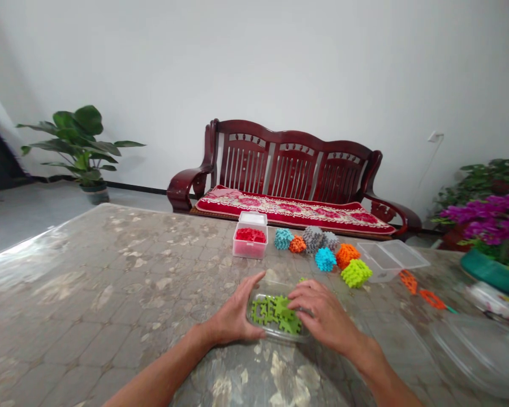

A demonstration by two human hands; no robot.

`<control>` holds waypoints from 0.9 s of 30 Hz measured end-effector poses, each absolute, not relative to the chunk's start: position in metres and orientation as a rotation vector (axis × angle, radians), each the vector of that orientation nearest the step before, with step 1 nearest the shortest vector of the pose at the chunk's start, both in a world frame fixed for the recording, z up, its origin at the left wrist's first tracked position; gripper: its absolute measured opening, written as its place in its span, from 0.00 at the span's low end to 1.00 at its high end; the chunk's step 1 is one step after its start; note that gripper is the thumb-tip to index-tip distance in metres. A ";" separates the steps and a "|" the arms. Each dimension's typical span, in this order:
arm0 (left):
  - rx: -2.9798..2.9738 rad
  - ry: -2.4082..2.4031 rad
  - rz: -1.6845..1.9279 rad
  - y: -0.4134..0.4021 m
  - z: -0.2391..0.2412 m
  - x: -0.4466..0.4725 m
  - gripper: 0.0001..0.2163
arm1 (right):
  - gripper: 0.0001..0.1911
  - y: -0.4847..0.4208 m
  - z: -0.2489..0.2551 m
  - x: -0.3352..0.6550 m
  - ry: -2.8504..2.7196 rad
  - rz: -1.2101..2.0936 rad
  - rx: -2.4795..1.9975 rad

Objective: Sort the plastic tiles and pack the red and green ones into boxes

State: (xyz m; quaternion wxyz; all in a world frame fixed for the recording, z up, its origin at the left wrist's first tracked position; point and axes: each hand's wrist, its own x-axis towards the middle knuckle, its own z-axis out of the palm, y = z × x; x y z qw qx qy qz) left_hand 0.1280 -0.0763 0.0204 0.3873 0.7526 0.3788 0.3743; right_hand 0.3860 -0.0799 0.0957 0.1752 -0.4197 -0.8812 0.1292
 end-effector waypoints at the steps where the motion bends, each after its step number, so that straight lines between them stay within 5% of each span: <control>1: 1.909 0.963 0.951 -0.076 0.021 0.128 0.54 | 0.15 -0.077 0.095 0.389 -2.444 0.352 -1.224; 6: 1.902 0.954 0.950 -0.077 0.022 0.128 0.54 | 0.15 -0.048 0.074 0.414 -2.128 0.327 -1.558; 13: 1.904 0.939 0.964 -0.077 0.022 0.128 0.54 | 0.29 -0.036 0.041 0.428 -2.204 0.330 -1.719; 27: 1.892 0.962 0.935 -0.076 0.022 0.127 0.54 | 0.27 -0.030 0.045 0.435 -2.252 0.038 -1.970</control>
